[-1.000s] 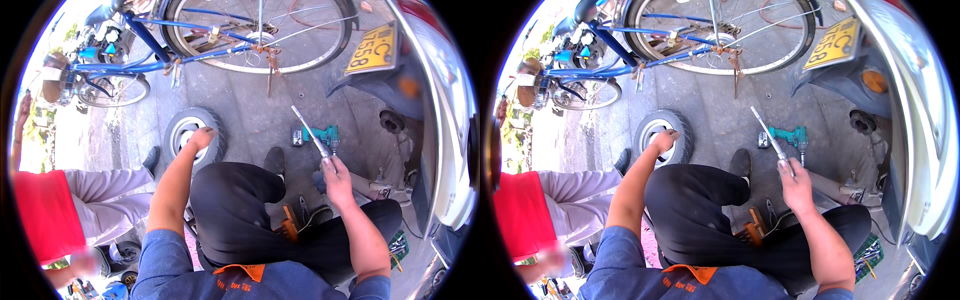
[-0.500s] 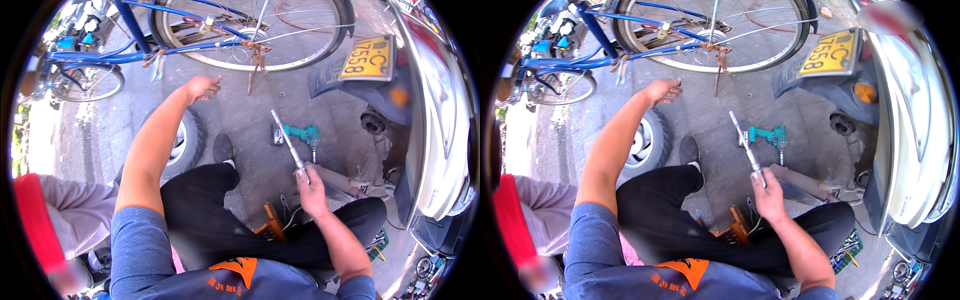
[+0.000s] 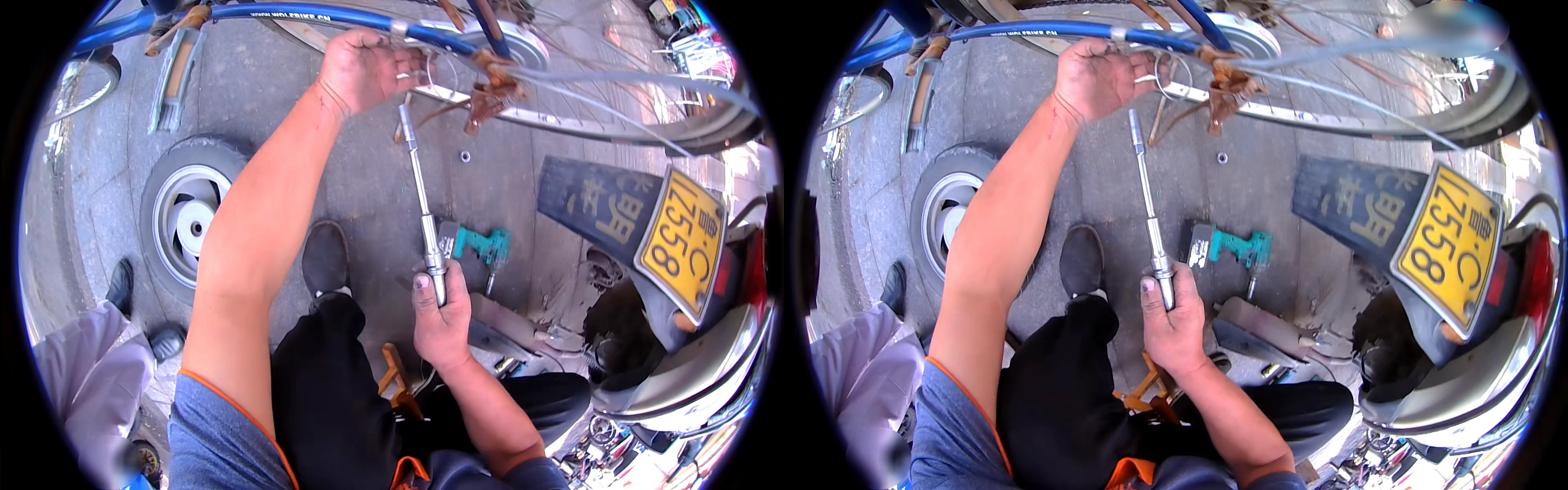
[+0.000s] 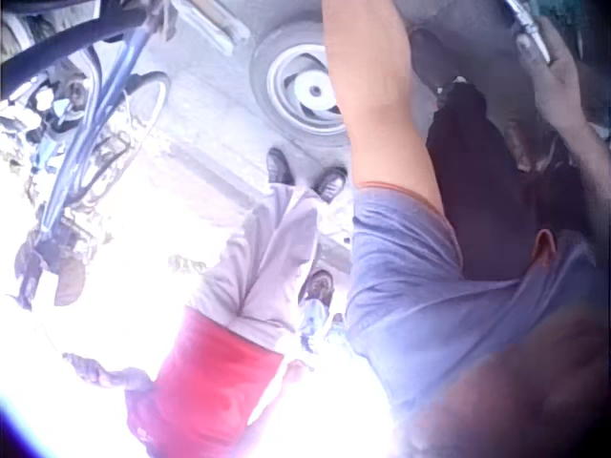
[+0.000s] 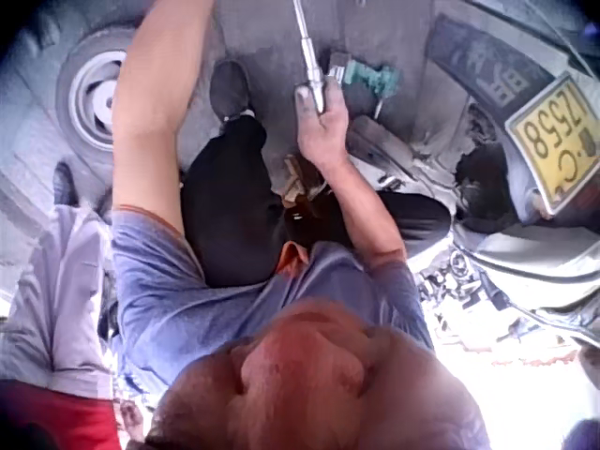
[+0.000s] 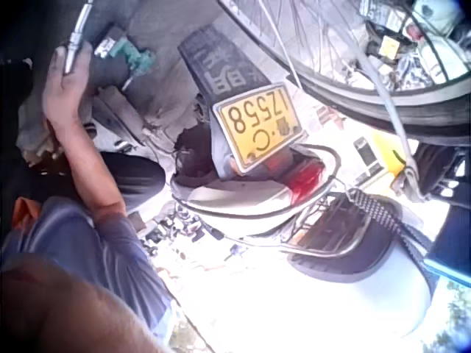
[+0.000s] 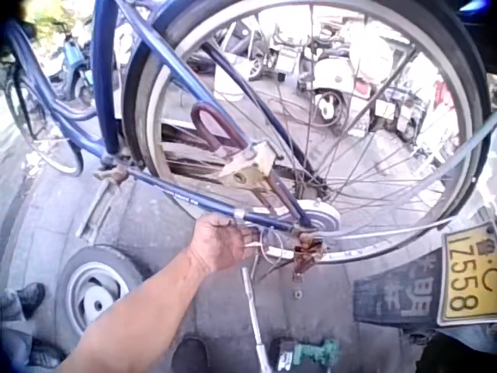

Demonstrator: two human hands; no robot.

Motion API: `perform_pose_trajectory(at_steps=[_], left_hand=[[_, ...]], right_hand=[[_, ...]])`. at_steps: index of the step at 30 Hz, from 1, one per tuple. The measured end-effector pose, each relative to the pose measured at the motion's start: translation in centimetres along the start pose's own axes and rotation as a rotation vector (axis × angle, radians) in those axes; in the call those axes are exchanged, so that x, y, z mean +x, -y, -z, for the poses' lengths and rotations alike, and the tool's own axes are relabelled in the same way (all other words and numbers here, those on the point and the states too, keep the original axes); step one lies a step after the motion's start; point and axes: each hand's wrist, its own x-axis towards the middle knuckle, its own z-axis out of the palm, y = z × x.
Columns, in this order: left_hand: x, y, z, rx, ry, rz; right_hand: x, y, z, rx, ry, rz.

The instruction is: The person works on the rear wheel area of a bicycle using a socket wrench and by hand, manipulating bolts and components on the frame and axle.

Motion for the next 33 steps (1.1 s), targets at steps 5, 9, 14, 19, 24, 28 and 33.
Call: perform_pose_trajectory(at_steps=[5,9,14,19,24,28,33], left_hand=[[-0.6,-0.7,-1.8,-0.059,-0.055,0.005],[1.1,0.3,-1.9,0.156,-0.162,-0.059],[3.4,3.1,-0.5,0.211,-0.548,-0.179],[3.2,3.1,-1.3,0.219,-0.579,-0.163],[3.2,2.5,0.5,0.245,-0.552,-0.168],[2.3,2.0,1.1,0.148,-0.338,-0.056],[1.9,2.2,-1.3,0.101,-0.346,-0.055]], right_hand=[[3.7,2.5,-4.0,-0.052,-0.099,0.126],[4.6,2.3,-5.3,-0.028,-0.153,0.084],[4.7,0.5,-6.6,0.026,-0.177,0.073],[4.8,0.5,-7.1,-0.004,-0.225,0.129],[4.7,0.4,-7.8,0.069,-0.218,0.110],[5.0,0.0,-8.0,0.147,-0.244,0.095],[6.5,-1.0,-8.5,0.181,-0.268,0.162]])
